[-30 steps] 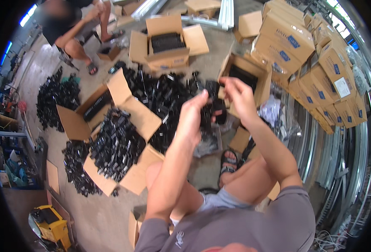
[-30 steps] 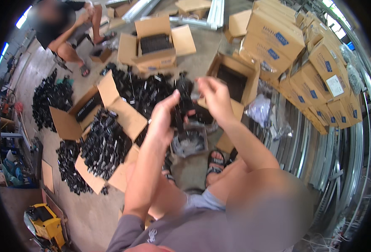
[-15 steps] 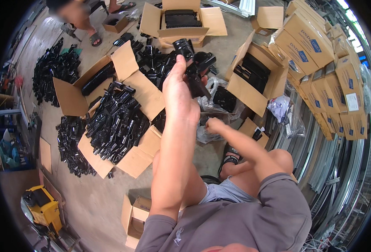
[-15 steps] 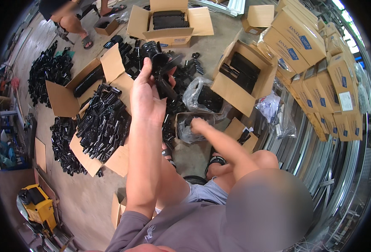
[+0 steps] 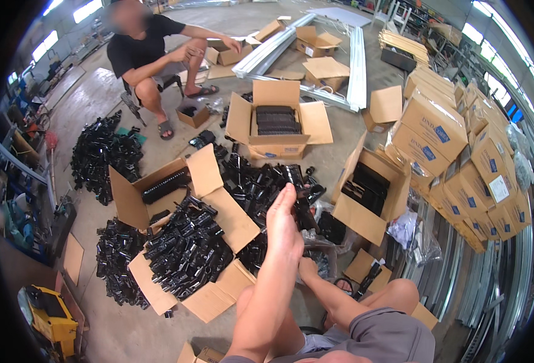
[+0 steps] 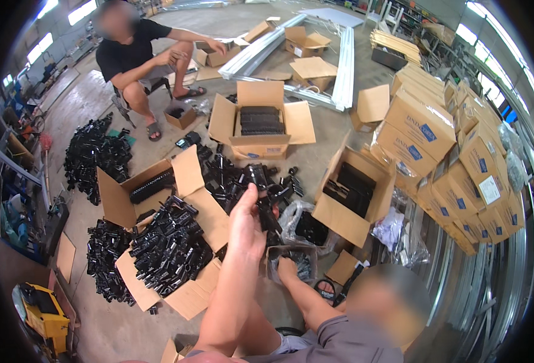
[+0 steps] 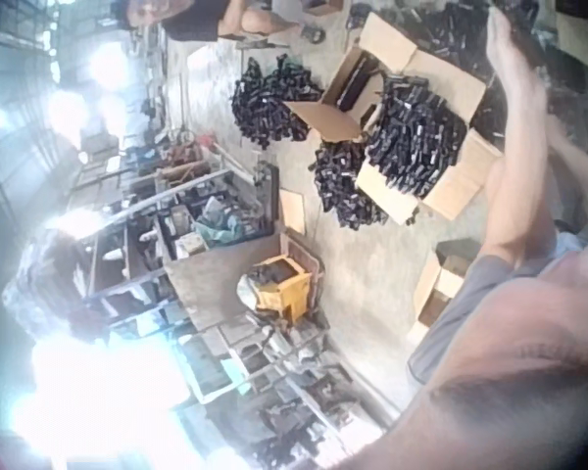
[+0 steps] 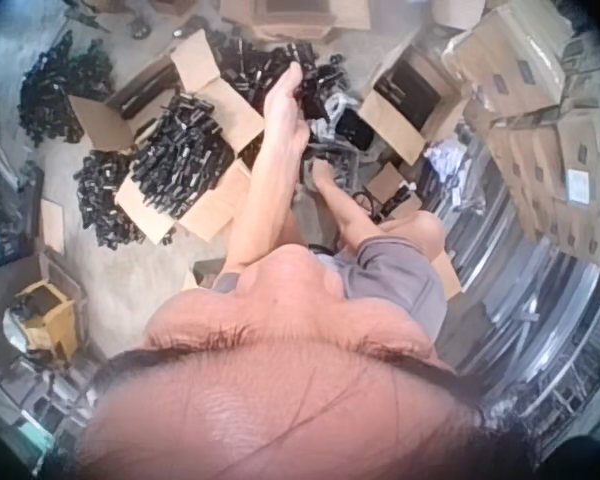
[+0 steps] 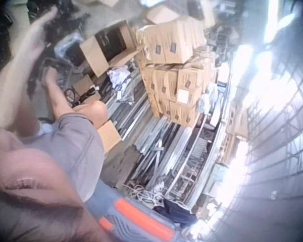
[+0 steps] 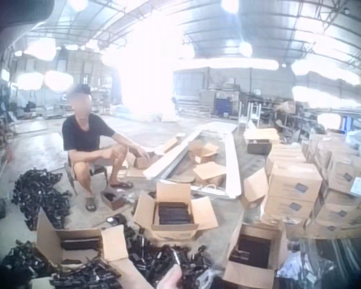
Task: The person picks up and holds black metal pipe joints, turning them over by hand to look at the different connectors before placing them into cardboard boxes.
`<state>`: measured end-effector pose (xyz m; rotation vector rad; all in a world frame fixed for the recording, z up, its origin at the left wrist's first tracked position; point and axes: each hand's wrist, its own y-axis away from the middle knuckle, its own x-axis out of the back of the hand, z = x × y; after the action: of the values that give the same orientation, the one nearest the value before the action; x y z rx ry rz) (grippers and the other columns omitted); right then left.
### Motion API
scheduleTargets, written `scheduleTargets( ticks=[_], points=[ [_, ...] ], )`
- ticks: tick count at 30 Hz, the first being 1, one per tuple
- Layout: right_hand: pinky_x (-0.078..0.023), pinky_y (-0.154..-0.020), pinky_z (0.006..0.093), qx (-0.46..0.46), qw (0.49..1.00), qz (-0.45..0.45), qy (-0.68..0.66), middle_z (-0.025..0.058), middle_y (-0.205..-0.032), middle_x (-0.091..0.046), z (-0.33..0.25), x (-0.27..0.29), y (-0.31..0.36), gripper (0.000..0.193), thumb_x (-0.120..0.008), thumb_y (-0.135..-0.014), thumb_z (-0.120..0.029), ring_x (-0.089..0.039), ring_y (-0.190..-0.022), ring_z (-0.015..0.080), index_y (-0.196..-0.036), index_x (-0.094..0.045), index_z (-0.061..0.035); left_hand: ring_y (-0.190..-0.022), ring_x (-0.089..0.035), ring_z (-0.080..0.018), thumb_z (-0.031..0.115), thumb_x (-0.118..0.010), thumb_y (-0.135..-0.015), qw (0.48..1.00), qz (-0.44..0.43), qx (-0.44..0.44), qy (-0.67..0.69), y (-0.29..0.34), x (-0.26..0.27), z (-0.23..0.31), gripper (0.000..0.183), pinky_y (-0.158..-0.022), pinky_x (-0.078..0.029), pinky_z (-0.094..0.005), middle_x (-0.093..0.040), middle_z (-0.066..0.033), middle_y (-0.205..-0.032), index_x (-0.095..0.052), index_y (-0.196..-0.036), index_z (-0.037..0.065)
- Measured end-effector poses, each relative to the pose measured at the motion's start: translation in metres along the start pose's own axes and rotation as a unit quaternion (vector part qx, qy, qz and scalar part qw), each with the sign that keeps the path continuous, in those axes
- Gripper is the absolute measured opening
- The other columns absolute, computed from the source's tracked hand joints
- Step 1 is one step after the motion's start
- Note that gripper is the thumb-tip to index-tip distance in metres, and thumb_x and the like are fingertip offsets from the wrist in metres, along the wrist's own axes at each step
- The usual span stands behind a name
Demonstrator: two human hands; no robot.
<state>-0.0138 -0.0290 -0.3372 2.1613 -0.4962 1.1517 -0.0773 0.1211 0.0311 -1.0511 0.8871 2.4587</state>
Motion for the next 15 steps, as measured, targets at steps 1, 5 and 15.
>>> scheduleTargets(
  ticks=[1, 5, 15],
  points=[
    [-0.053, -0.081, 0.0539, 0.024, 1.000, 0.000, 0.014, 0.0255, -0.098, -0.069, -0.004, 0.000, 0.004, 0.027, -0.050, -0.092, -0.023, -0.067, -0.093, 0.0449, -0.099, -0.070, -0.0045, -0.072, -0.058, -0.0181, 0.037, -0.061, -0.097, 1.000, -0.008, -0.006, -0.009, 0.001, 0.002, 0.002, 0.030, -0.068, -0.051, -0.0327, -0.063, -0.0054, -0.083, -0.064, -0.099, 0.007],
    [-0.054, -0.081, 0.0507, 0.078, 0.995, -0.022, 0.060, 0.0229, -0.104, -0.067, -0.004, 0.009, 0.008, 0.023, -0.052, -0.089, -0.014, -0.067, -0.095, 0.0412, -0.106, -0.064, -0.0041, -0.077, -0.060, -0.0170, 0.032, -0.058, -0.099, 0.999, -0.035, -0.016, -0.008, 0.006, -0.002, 0.000, 0.027, -0.070, -0.052, -0.0326, -0.069, -0.0054, -0.100, -0.066, -0.109, 0.008],
    [-0.056, -0.081, 0.0486, 0.076, 0.976, -0.126, 0.158, 0.0238, -0.100, -0.070, -0.010, 0.036, -0.001, 0.027, -0.053, -0.084, -0.015, -0.069, -0.095, 0.0396, -0.099, -0.070, -0.0007, -0.084, -0.065, -0.0158, 0.025, -0.057, -0.100, 0.998, -0.041, -0.034, -0.015, 0.010, 0.002, 0.005, 0.028, -0.071, -0.051, -0.0318, -0.070, -0.0061, -0.101, -0.063, -0.117, 0.004]
  ],
)
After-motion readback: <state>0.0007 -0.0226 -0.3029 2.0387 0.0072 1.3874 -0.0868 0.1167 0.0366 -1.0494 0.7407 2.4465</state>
